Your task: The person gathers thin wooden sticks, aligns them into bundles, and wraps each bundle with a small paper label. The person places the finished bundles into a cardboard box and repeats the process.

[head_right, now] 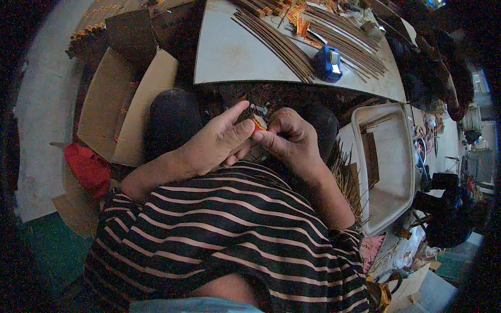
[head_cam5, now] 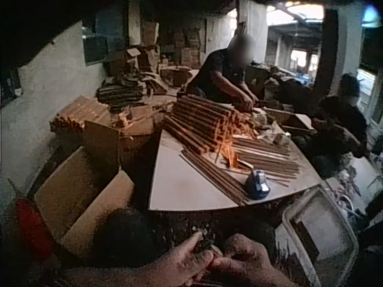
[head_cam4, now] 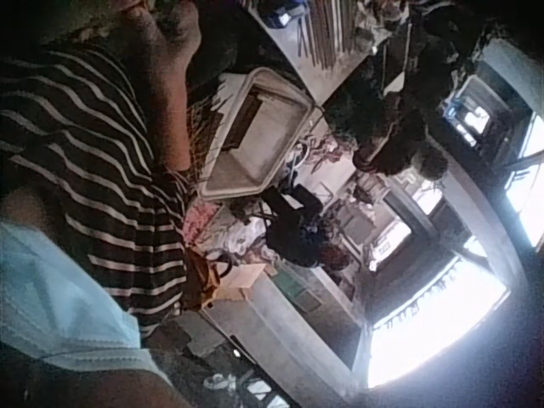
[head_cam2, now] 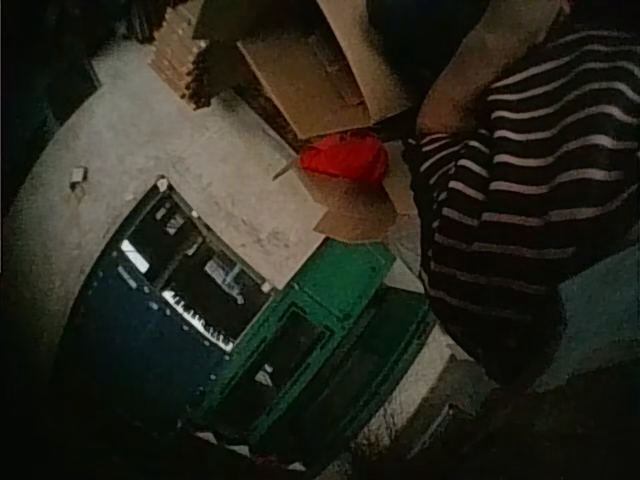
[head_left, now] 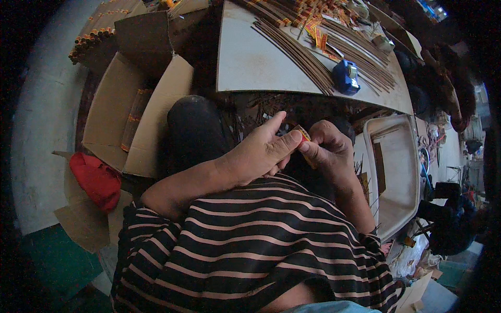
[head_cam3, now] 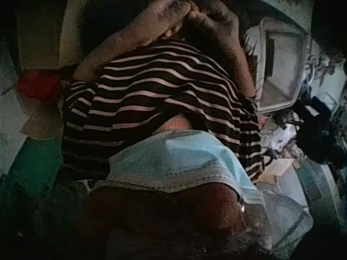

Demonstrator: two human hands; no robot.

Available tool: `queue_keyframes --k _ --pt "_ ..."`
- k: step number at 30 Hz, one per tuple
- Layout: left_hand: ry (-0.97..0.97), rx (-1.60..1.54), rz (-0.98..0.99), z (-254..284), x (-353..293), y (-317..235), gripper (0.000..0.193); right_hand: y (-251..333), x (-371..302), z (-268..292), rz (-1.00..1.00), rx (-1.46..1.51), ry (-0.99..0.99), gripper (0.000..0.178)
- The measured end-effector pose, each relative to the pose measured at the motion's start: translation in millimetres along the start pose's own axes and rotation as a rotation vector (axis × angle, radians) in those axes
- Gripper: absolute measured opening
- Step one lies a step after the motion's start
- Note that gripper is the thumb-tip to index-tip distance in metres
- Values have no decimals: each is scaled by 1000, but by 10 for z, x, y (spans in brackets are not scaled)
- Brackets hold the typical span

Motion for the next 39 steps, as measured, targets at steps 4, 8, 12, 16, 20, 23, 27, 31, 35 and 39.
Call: queue_keyframes --k 4,8,12,16,20,23,27,31,35,39 --pt "-4 15 -4 1 -8 -18 83 12 -8 -5 38 -25 -10 24" --pt "-16 58 6 4 -9 -41 80 10 8 9 -45 -29 -38 25" --pt "-90 146 -29 21 20 -56 77 38 62 58 -15 -206 -296 26" --pt "-166 292 -89 64 39 -11 77 164 -17 48 -155 -450 -239 24" --pt "-239 435 -193 76 70 74 76 106 -54 -24 -385 -230 -75 25" --pt "-205 451 -168 45 89 117 75 102 -91 -64 -439 -162 -37 25" --pt "-204 490 -187 14 51 50 74 8 -92 -86 -432 -86 62 33" --pt "-144 454 -200 -22 35 -16 75 -16 -88 -126 -365 219 140 31" --pt "-39 349 -150 -47 36 -17 78 -133 -76 -114 -282 365 211 26" --pt "16 198 -38 -72 13 -6 83 -83 -35 -92 -229 334 291 25"
Point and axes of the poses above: each hand's wrist, its own x-axis towards the middle knuckle, its own z-axis out of the back of the hand, y = z × x, the point moved 5 cm from there along x, towards the middle knuckle, and after that the axes turned 5 degrees about -z, right-handed, at the moved point
